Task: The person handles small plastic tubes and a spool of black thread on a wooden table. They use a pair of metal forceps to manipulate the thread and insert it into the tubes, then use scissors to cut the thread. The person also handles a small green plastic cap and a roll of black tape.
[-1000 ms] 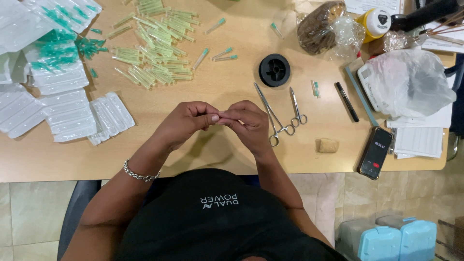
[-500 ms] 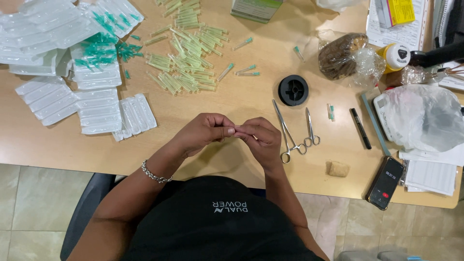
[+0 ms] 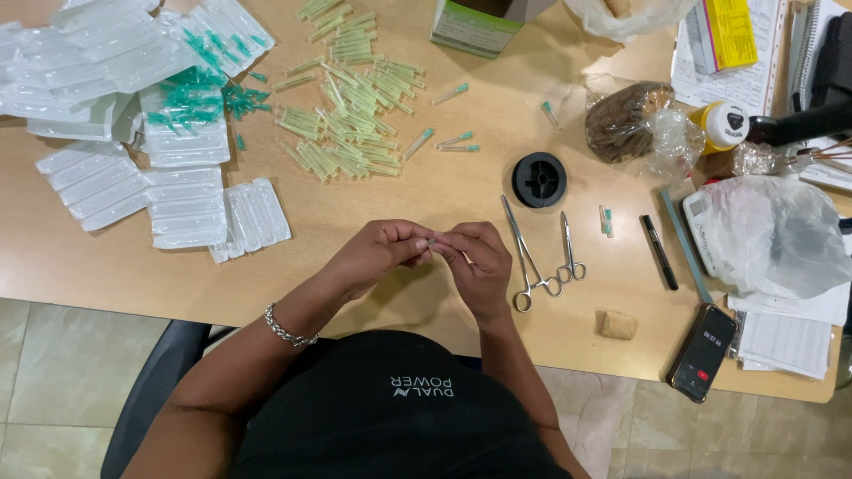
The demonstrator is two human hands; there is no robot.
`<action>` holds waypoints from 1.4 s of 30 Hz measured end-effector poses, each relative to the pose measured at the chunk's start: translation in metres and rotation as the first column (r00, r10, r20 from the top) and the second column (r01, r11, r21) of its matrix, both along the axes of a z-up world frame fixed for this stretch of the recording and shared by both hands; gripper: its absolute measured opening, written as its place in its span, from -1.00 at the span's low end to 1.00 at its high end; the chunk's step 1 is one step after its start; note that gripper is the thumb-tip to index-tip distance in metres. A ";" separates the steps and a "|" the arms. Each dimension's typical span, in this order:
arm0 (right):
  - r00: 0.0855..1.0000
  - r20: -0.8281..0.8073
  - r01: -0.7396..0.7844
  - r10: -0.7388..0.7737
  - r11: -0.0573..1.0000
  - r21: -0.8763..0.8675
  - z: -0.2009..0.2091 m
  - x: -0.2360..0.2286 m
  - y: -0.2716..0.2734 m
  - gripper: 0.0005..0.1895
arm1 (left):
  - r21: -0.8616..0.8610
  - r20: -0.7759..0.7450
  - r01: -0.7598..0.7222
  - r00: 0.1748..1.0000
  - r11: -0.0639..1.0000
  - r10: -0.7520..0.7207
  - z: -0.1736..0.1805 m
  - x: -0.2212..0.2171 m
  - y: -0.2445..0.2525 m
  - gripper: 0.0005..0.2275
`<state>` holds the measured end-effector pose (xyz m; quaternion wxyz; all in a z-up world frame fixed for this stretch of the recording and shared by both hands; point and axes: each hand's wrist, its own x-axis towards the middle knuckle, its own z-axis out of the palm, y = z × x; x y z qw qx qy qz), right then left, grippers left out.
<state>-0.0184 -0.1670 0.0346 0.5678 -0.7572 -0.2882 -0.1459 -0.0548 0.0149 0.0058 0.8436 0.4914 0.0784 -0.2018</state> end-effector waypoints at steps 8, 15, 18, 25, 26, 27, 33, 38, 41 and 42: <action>0.995 0.041 0.090 -0.090 0.996 0.025 -0.011 -0.008 0.013 -0.87 | 0.018 0.006 -0.081 0.997 0.997 0.081 0.009 0.002 -0.004 -0.81; 0.988 0.111 0.119 -0.110 0.990 -0.078 -0.022 -0.008 0.009 -0.71 | 0.098 0.138 -0.168 0.978 0.981 0.154 0.012 0.017 0.008 -0.84; 0.993 0.004 0.118 -0.118 0.986 -0.118 -0.022 -0.004 0.004 -0.71 | 0.620 0.533 -0.430 0.845 0.656 0.051 0.009 0.054 0.064 -0.88; 0.975 -0.086 0.176 -0.206 0.946 -0.272 -0.031 0.003 -0.002 -0.76 | 0.712 0.642 -0.674 0.738 -0.198 -0.207 -0.059 0.125 0.156 -0.88; 0.980 -0.071 0.159 -0.186 0.944 -0.290 -0.030 0.004 -0.003 -0.76 | 0.698 0.623 -0.676 0.736 -0.236 -0.264 -0.064 0.127 0.161 -0.90; 0.984 -0.057 0.142 -0.167 0.941 -0.309 -0.030 0.005 -0.003 -0.76 | 0.681 0.602 -0.680 0.731 -0.272 -0.320 -0.070 0.130 0.165 -0.90; 0.922 0.084 0.368 -0.378 0.790 -0.491 -0.027 0.030 -0.036 -0.60 | 0.604 0.650 -0.765 0.635 -0.223 -0.417 -0.055 0.120 0.148 -0.89; 0.797 0.074 0.480 -0.600 0.553 -0.681 -0.039 0.079 -0.080 -0.12 | 0.589 0.703 -0.802 0.569 -0.098 -0.427 -0.019 0.099 0.104 -0.91; 0.759 -0.019 0.417 -0.650 0.509 -0.753 -0.039 0.101 -0.091 -0.01 | 0.590 0.728 -0.807 0.542 -0.018 -0.420 -0.008 0.089 0.079 -0.94; 0.755 -0.058 0.379 -0.653 0.507 -0.774 -0.039 0.109 -0.092 -0.03 | 0.606 0.726 -0.796 0.548 0.009 -0.416 -0.003 0.086 0.071 -0.93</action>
